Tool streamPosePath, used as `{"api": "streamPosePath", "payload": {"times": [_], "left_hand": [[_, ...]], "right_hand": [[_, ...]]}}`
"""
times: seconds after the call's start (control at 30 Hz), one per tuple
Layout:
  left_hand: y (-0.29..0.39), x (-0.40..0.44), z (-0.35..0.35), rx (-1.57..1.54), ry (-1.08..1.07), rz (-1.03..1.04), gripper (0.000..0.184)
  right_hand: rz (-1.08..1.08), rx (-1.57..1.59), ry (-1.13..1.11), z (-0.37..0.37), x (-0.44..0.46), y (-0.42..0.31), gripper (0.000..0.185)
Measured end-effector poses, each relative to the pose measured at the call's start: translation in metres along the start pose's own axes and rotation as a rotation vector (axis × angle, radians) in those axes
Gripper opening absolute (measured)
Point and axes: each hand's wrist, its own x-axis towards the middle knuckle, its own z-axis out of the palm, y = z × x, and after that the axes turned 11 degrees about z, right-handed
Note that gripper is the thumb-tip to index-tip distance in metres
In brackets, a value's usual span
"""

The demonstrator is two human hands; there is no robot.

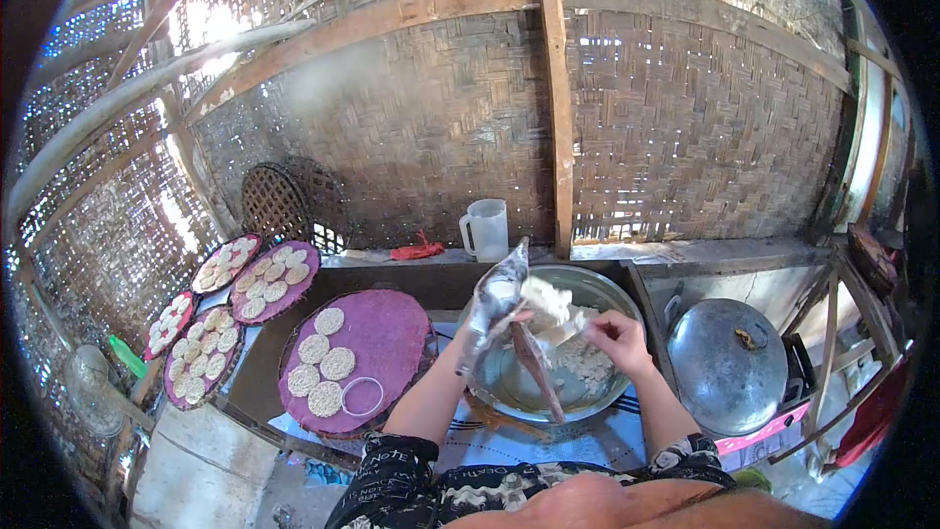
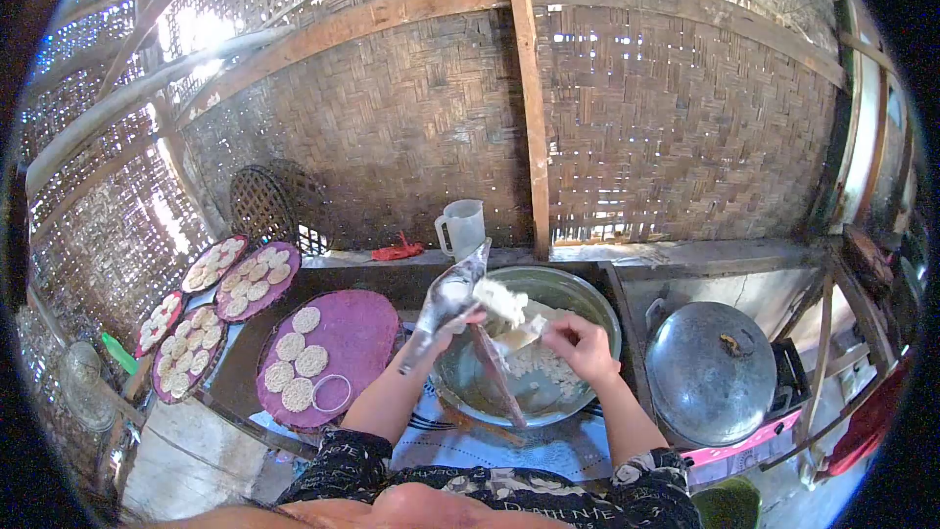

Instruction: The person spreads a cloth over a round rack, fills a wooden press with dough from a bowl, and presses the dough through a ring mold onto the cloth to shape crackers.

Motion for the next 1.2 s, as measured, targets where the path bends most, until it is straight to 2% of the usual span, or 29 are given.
{"api": "streamPosePath", "payload": {"times": [0.03,0.1,0.17,0.2,0.27,0.4,0.47,0.57,0.63,0.73,0.83,0.9,1.13,1.2], "left_hand": [[-0.002,-0.003,-0.011,-0.115,-0.008,-0.014,0.034],[-0.002,-0.008,-0.033,-0.344,-0.02,-0.053,0.034],[-0.003,-0.01,-0.04,-0.753,-0.076,0.093,0.031],[0.012,-0.011,-0.034,-0.931,-0.102,0.088,0.03],[0.019,-0.017,-0.025,-1.196,-0.057,0.164,0.025],[0.028,-0.031,-0.006,-1.315,-0.076,0.195,0.023],[0.027,-0.033,0.003,-1.365,-0.143,0.217,0.023],[0.028,-0.038,0.005,-1.256,-0.039,0.164,0.024],[0.027,-0.04,0.008,-1.289,0.053,0.138,0.024],[0.022,-0.043,0.003,-1.351,0.042,0.134,0.022],[0.028,-0.041,-0.001,-1.324,0.122,0.183,0.023],[0.027,-0.034,-0.007,-1.339,0.088,0.231,0.024],[0.032,-0.01,-0.039,-1.05,0.069,0.32,0.028],[0.042,-0.006,-0.045,-0.804,0.099,0.382,0.027]], "right_hand": [[-0.006,0.078,-0.086,-0.001,-0.001,0.004,0.02],[0.15,0.292,-0.122,-0.007,-0.011,-0.02,0.017],[0.201,0.406,0.009,-0.009,-0.006,-0.015,0.012],[0.21,0.464,0.037,-0.006,-0.007,-0.021,0.01],[0.238,0.456,-0.053,0.0,-0.007,-0.022,0.013],[0.204,0.321,-0.264,0.03,-0.008,-0.018,0.022],[0.149,0.184,-0.257,0.038,-0.005,-0.025,0.025],[0.03,0.106,-0.226,0.048,-0.001,-0.026,0.024],[-0.081,0.015,-0.193,0.051,-0.002,-0.022,0.024],[-0.041,-0.041,-0.241,0.041,-0.01,-0.026,0.022],[-0.017,-0.019,-0.276,0.031,-0.025,-0.025,0.022],[0.017,-0.012,-0.278,0.027,-0.033,-0.025,0.023],[0.152,0.09,-0.263,0.018,-0.046,-0.029,0.023],[0.175,0.122,-0.239,0.018,-0.045,-0.018,0.022]]}}
